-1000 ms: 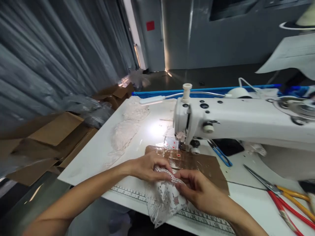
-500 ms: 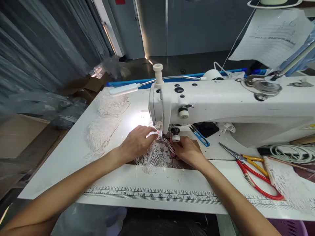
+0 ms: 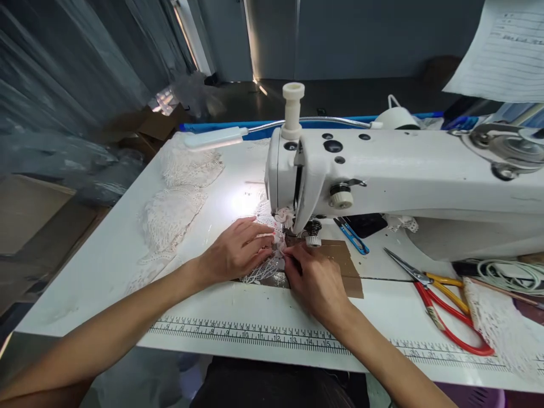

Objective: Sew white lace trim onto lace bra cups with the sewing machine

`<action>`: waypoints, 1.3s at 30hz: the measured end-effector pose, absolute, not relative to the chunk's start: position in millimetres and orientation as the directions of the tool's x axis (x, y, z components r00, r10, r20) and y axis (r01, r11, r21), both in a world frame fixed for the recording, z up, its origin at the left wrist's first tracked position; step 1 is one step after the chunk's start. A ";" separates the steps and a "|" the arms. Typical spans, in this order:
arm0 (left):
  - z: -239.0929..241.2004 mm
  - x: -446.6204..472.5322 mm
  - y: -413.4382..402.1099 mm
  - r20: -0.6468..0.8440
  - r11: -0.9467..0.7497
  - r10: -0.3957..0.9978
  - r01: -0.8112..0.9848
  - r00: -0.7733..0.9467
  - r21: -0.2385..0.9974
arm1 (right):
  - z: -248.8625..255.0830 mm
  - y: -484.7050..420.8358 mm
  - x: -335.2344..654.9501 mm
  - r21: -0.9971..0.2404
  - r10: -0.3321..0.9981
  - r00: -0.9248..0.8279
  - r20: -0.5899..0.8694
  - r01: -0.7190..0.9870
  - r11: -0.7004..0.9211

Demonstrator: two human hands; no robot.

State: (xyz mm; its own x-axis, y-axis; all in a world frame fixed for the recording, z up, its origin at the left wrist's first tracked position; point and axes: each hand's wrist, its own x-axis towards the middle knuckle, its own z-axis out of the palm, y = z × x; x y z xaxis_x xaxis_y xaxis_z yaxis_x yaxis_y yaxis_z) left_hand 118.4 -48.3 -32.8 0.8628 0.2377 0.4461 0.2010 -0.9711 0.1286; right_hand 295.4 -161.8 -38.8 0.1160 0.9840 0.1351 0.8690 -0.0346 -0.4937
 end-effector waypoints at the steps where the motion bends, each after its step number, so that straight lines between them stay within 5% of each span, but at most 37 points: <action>1: -31.4 118.9 -52.3 0.457 -0.971 0.237 0.200 0.858 0.127 | -38.3 -162.2 293.7 -0.475 0.985 0.106 0.139 0.879 -0.027; 6: -31.0 118.2 -54.3 0.326 -0.961 0.060 -0.034 0.944 0.276 | -30.6 -165.0 316.4 -0.491 0.973 0.193 0.125 0.864 -0.109; 9: -36.4 118.1 -44.8 0.303 -0.912 0.023 -0.104 0.953 0.396 | -28.5 -168.4 355.7 -0.428 0.940 0.242 0.242 0.895 -0.120; 15: -45.9 119.5 -42.7 0.369 -0.909 0.050 -0.110 0.928 0.401 | -49.0 -166.8 405.7 -0.043 0.920 0.157 0.360 0.987 -0.152; 20: -45.5 118.8 -42.1 0.424 -0.738 0.191 -0.155 0.885 0.657 | -50.6 -163.8 400.0 0.159 0.937 0.099 0.335 0.974 -0.159; 22: -42.8 119.0 -43.2 0.386 -0.650 0.288 -0.117 0.876 0.751 | -44.9 -167.2 395.8 0.097 0.922 0.135 0.364 0.979 -0.182; 25: -37.8 120.0 -49.6 0.217 -0.519 0.457 0.060 0.862 0.853 | -37.2 -177.8 383.0 -0.236 0.878 0.245 0.412 0.959 -0.157; 29: -34.8 122.4 -58.3 0.027 -0.283 0.589 0.175 0.808 0.943 | -32.4 -189.7 348.7 -0.694 0.969 0.245 0.037 0.704 -0.152; 32: -34.9 123.6 -59.5 -0.043 -0.106 0.622 0.139 0.782 0.985 | -31.5 -186.6 323.4 -0.707 0.987 0.163 0.019 0.700 -0.102; 39: -32.8 121.9 -57.4 -0.139 0.014 0.607 0.164 0.782 0.986 | -31.6 -171.7 301.8 -0.377 0.968 0.088 0.237 0.926 0.008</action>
State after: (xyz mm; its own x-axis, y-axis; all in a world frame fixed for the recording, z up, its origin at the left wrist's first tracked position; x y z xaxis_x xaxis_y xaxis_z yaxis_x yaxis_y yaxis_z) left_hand 121.9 -57.4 -32.8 0.7822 0.6073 -0.1391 0.1644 0.0141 0.9863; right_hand 301.8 -171.7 -31.6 0.0878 0.9675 0.2369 0.9261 0.0083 -0.3772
